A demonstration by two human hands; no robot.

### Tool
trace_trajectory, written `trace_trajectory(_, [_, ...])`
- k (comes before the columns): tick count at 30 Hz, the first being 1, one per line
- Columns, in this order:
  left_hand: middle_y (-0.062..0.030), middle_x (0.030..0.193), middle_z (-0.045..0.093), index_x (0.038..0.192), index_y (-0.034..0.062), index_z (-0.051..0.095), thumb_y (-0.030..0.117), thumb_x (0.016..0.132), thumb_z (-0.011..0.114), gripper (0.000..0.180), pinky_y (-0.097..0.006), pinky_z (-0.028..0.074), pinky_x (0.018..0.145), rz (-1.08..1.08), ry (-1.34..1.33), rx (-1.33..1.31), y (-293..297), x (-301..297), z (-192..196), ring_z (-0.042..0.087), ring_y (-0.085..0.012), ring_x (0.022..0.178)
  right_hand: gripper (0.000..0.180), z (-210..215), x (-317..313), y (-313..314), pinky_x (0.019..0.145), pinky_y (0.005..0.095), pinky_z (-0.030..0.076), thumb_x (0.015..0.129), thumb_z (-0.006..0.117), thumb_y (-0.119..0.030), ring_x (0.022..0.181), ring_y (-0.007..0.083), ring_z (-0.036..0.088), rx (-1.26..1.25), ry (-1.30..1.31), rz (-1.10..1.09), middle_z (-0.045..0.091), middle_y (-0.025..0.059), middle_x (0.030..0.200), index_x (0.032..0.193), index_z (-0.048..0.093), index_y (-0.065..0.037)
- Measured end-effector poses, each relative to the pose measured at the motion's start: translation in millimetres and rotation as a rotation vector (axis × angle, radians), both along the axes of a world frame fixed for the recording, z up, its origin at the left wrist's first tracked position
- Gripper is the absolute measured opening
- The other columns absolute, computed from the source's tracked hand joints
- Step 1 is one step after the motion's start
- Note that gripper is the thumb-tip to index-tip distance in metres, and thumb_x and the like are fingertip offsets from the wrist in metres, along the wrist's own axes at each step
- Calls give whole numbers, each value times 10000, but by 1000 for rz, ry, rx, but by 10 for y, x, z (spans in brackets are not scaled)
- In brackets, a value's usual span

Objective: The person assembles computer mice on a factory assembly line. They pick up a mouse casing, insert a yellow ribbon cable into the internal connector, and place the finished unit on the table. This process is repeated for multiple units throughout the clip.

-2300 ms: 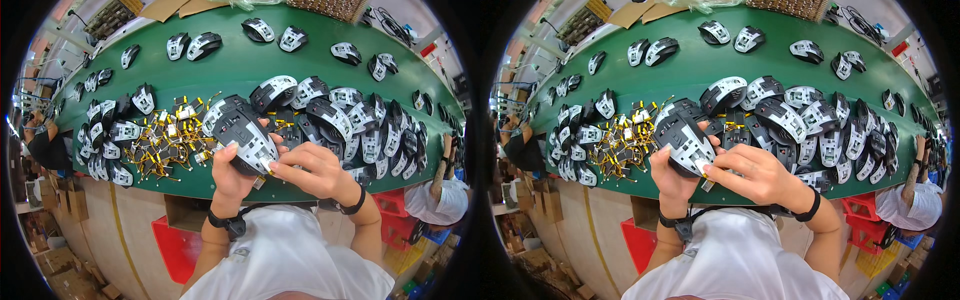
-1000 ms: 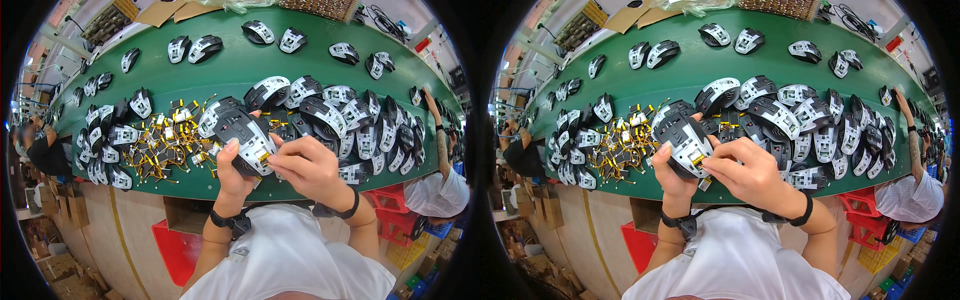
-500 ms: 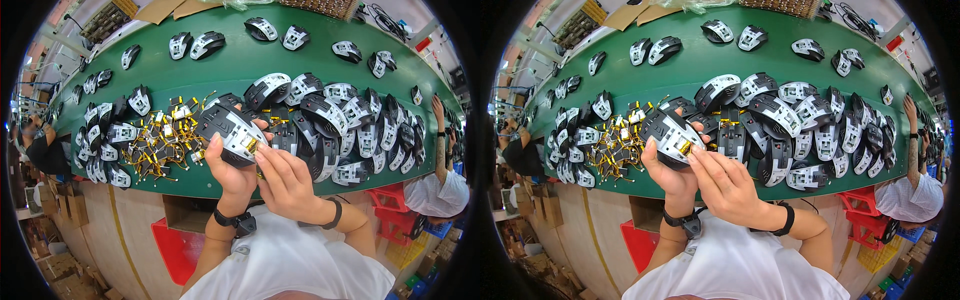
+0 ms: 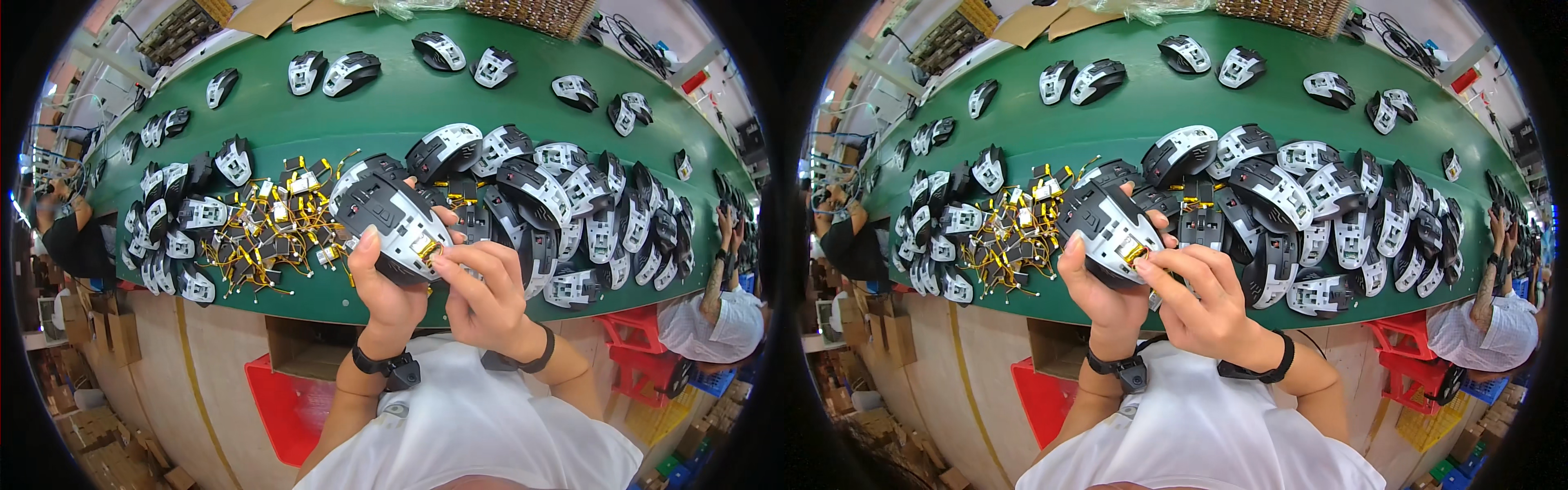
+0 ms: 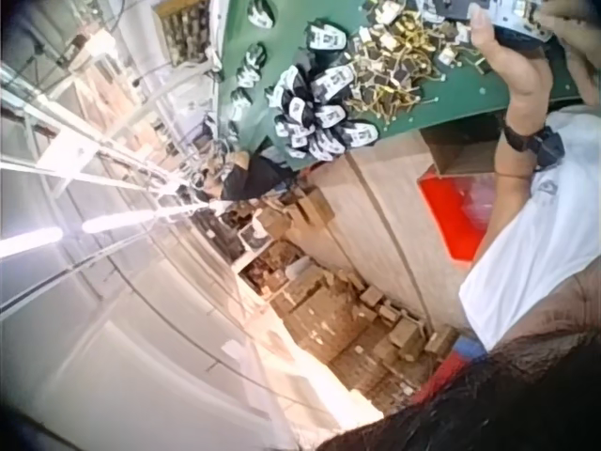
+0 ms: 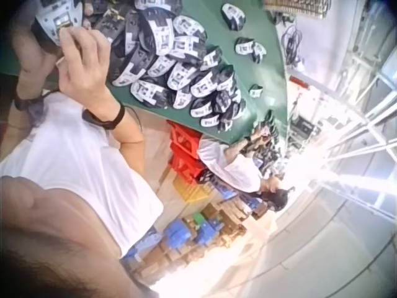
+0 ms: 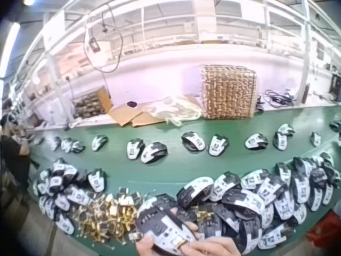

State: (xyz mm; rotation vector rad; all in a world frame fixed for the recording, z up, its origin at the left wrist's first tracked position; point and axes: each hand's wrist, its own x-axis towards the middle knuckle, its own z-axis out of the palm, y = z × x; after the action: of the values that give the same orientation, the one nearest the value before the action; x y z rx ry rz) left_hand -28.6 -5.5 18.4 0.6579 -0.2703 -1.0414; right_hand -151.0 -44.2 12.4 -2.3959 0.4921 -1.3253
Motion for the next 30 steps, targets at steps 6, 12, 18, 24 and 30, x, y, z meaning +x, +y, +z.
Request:
trace_trajectory(6, [-231, 965, 646, 1331, -34, 463, 559, 857, 427, 760, -383, 546, 725, 11, 5, -26, -5, 0, 33, 648, -293, 779, 531, 10, 15, -26, 789, 377, 481, 571, 632, 62, 933, 285, 551, -65, 18, -46, 575, 84, 1101, 1079, 705, -73])
trace_trajectory(12, [-184, 1140, 635, 1316, -48, 487, 508, 845, 479, 729, -384, 543, 771, 23, -36, 11, 5, -43, 18, 664, -291, 861, 372, 59, 5, -96, 778, 382, 488, 600, 639, 66, 910, 288, 538, -65, 68, -16, 562, 98, 1042, 950, 679, -55])
trace_trajectory(18, [-205, 1006, 660, 1310, -51, 493, 517, 861, 439, 726, -372, 536, 720, -32, -42, 9, -14, -7, -89, 659, -271, 850, 392, 100, -22, -145, 827, 394, 486, 594, 623, 109, 911, 295, 558, 146, 58, 87, 573, 108, 1072, 949, 670, -50])
trace_trajectory(24, [-224, 966, 660, 1311, -68, 491, 539, 864, 409, 758, -348, 523, 699, -19, -7, -4, -41, 80, -65, 655, -273, 848, 432, 125, -26, -148, 850, 392, 484, 608, 630, 83, 987, 311, 564, 77, 63, 89, 588, 100, 1157, 1008, 687, -69])
trace_trajectory(30, [-220, 972, 659, 1334, -62, 467, 542, 845, 432, 778, -363, 524, 742, -2, -107, 66, -60, -13, -61, 648, -272, 851, 388, 88, -15, -218, 849, 373, 482, 666, 638, 46, 1003, 313, 550, 145, 164, 72, 569, 122, 1201, 1034, 684, -69])
